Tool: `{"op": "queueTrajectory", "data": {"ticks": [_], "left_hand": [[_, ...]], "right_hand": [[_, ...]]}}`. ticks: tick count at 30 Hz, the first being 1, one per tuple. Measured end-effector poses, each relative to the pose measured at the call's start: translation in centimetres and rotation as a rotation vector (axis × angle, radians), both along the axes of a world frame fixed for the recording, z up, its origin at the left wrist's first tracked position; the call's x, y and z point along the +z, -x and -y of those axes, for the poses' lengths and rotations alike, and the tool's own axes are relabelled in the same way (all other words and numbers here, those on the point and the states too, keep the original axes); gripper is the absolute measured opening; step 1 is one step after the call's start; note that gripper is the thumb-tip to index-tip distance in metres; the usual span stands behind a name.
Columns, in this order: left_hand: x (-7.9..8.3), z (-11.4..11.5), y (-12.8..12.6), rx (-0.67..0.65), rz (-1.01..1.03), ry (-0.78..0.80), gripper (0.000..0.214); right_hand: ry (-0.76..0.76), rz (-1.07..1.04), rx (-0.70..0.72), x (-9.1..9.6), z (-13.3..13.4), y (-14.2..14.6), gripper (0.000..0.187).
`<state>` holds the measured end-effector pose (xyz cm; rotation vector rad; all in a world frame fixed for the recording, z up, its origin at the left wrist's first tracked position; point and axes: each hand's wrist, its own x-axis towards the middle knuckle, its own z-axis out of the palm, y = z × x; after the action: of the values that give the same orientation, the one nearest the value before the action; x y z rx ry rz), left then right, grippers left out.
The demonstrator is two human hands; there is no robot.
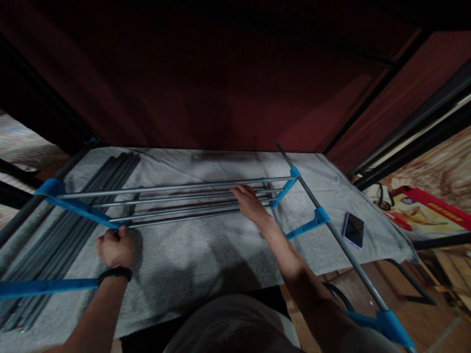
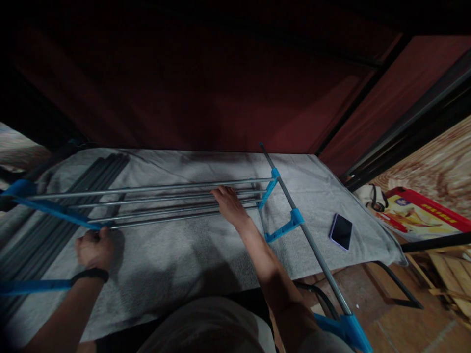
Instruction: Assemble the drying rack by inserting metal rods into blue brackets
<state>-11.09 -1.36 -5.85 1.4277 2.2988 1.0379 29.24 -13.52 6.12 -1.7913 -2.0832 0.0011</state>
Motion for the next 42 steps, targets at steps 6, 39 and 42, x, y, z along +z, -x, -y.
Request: {"op": "queueTrajectory", "data": {"ticks": [6, 39, 42], "left_hand": [[-0.1, 0.1, 0.0, -0.008, -0.016, 0.008, 0.024], [2.0, -1.9, -0.4, -0.075, 0.524, -0.518, 0.047], [3.6, -2.7, -0.4, -0.148, 0.596, -0.547, 0.034]], "right_hand": [[0.002, 0.001, 0.018, 0.6, 0.3, 0.1, 0.050], [-0.027, 0.089, 0.068, -1.6, 0.4, -1.7, 0.051], [-0.036, 0.086, 0.069, -1.5, 0.4, -1.7, 0.052]]}}
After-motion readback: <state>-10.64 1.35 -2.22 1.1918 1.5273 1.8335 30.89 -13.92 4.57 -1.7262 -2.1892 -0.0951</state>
